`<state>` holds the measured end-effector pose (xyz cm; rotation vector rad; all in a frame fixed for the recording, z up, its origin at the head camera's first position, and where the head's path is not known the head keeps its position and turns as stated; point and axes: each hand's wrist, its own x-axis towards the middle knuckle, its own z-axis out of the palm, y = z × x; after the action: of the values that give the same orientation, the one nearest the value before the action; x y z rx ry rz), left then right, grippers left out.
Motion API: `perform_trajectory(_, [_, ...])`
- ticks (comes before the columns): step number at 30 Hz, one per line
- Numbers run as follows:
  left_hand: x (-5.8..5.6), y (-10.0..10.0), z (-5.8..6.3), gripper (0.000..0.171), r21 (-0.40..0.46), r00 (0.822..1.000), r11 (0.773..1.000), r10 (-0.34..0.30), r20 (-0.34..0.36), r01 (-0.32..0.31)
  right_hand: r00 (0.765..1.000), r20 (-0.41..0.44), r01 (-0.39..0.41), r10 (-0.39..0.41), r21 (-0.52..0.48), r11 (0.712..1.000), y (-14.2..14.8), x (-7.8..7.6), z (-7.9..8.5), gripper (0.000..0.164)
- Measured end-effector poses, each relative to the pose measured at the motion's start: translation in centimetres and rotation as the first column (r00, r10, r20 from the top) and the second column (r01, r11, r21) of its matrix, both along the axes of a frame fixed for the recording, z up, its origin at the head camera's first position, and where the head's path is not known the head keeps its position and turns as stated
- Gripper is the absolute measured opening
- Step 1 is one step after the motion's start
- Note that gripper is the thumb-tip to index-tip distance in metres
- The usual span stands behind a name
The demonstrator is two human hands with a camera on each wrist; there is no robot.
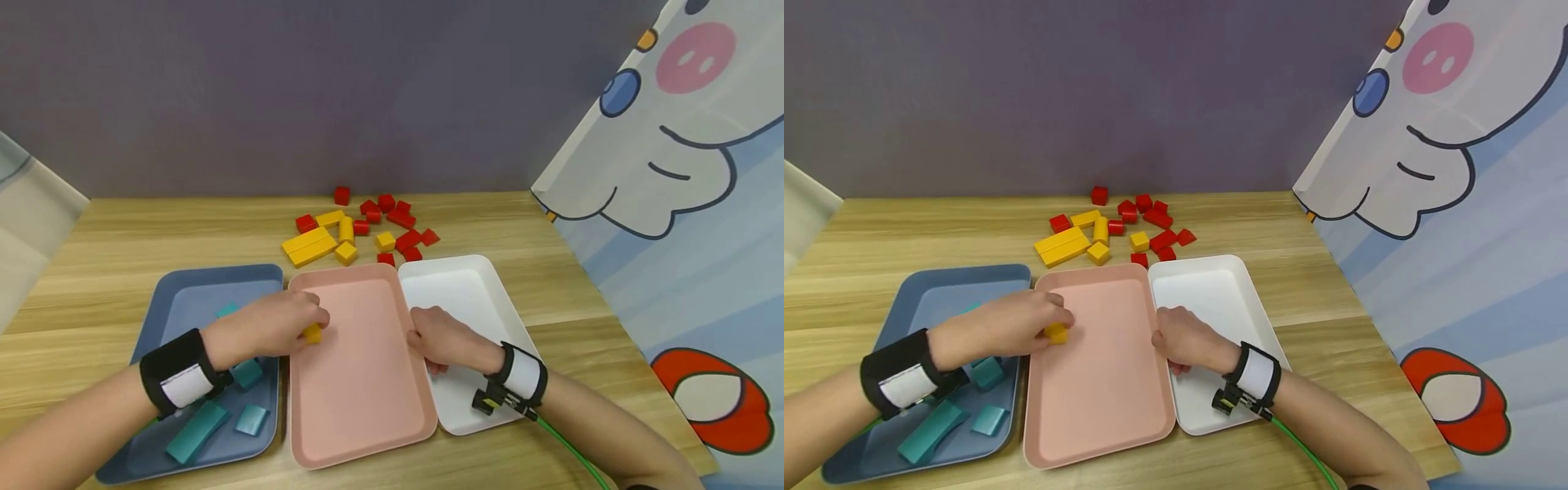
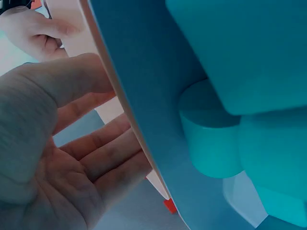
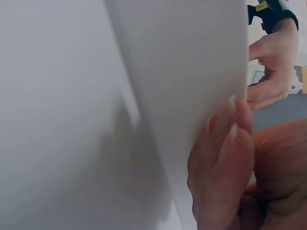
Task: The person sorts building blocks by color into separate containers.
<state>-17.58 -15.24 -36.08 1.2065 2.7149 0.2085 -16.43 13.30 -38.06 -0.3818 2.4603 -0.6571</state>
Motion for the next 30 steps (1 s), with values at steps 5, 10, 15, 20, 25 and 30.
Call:
perform_trajectory(5, [-0.2, 0.1, 0.2, 0.025, -0.036, 0.999, 0.999, 0.016, 0.029, -0.015, 1.000, 0.003, -0.012, 0.013, -0.022, 1.000, 0.1, -0.1, 0.1, 0.014])
perform_trajectory(10, [-1.8, 0.0, 0.9, 0.030, -0.020, 0.993, 1.000, 0.016, 0.120, -0.014, 1.000, 0.008, -0.014, 0.015, -0.022, 1.000, 0.1, -0.1, 0.1, 0.014])
perform_trajectory(15, [-5.0, -1.4, 1.6, 0.028, 0.091, 0.989, 0.992, 0.077, 0.129, -0.089, 1.000, 0.004, -0.014, 0.014, -0.017, 1.000, 0.2, -0.1, -0.1, 0.014])
perform_trajectory(20, [-8.7, -3.4, 2.2, 0.033, 0.160, 0.978, 0.965, 0.205, 0.030, -0.207, 1.000, 0.003, -0.017, 0.017, -0.018, 1.000, 0.3, -0.1, -0.1, 0.014])
perform_trajectory(25, [-11.5, -4.4, 2.0, 0.032, 0.118, 0.944, 0.938, 0.329, 0.002, -0.327, 1.000, 0.008, -0.020, 0.020, -0.022, 1.000, 0.3, -0.1, -0.3, 0.014])
perform_trajectory(30, [-13.2, -4.0, 1.0, 0.031, -0.014, 0.918, 0.919, 0.394, 0.032, -0.394, 1.000, 0.013, -0.023, 0.023, -0.037, 0.999, 0.3, 0.0, -0.4, 0.013])
